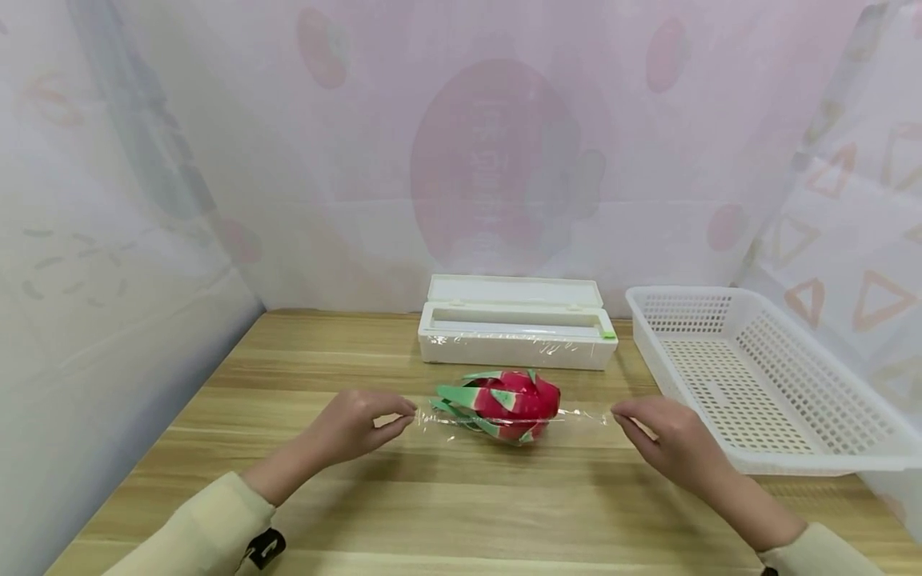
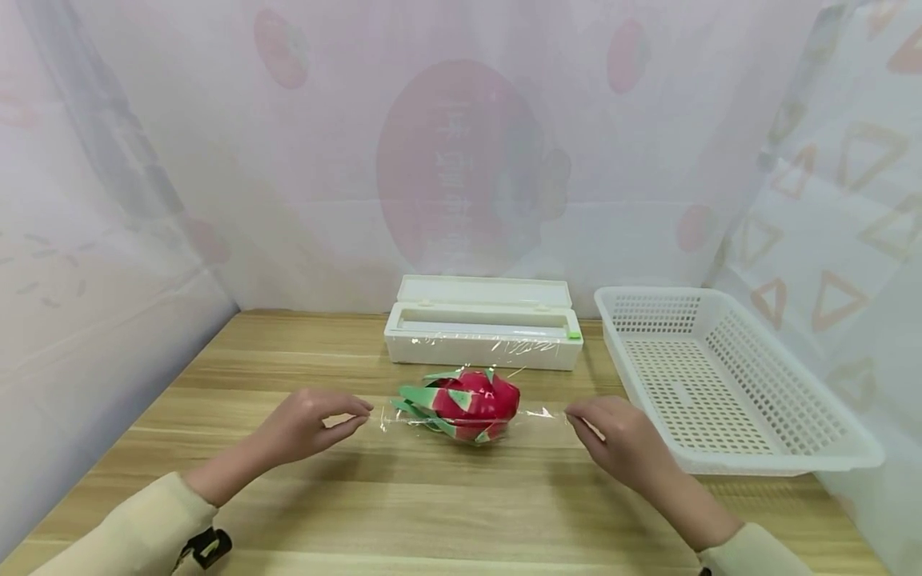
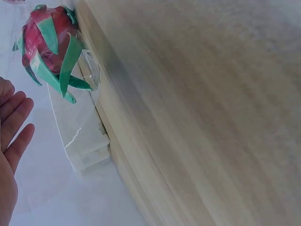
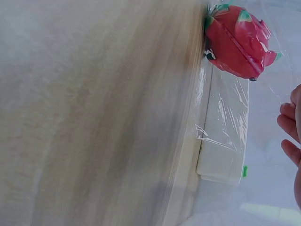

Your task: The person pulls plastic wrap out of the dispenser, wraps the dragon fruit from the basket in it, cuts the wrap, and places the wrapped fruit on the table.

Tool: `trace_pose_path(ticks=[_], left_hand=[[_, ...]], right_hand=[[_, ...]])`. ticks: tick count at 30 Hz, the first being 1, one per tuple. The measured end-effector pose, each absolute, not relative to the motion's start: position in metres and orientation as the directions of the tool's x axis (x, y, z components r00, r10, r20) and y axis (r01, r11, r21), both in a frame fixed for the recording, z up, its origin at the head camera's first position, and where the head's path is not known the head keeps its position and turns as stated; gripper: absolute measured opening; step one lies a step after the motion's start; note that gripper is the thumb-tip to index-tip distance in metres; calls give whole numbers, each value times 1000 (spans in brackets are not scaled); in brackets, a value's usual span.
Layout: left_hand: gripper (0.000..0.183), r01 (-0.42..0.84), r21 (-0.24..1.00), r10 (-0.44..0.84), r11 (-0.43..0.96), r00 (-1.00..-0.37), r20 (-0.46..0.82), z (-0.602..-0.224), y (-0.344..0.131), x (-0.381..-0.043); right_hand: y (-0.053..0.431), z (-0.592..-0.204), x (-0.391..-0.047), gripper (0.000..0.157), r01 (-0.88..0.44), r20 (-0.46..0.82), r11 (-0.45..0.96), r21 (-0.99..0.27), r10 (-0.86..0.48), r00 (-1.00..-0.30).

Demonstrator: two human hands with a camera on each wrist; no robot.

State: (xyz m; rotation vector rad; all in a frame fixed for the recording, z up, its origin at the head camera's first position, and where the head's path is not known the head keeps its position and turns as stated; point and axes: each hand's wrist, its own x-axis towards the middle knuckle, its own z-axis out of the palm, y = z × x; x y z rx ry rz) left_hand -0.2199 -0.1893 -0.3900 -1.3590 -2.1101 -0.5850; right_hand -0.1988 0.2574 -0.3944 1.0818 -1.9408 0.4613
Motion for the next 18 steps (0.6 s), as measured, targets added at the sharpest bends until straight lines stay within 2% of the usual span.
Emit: trace_pose_path(ticks=[6, 9, 14, 18], left_hand=[[15, 903, 89, 662, 421, -372, 650, -390, -188, -232], [13, 894, 101, 656, 437, -394, 644, -392, -188, -237], [12, 883, 141, 648, 447, -428, 629, -396, -187, -245], [9, 863, 185, 633, 470, -476, 610, -399, -186, -248]], right_hand=[[254, -392, -205, 38, -784, 789, 620, 10, -487, -375], [251, -393, -210, 35, -770, 794, 638, -3, -467, -390], [246, -395, -218, 8, -748, 810, 663, -3, -438, -391], [242, -399, -221, 16, -709, 797, 705, -30, -411, -442]])
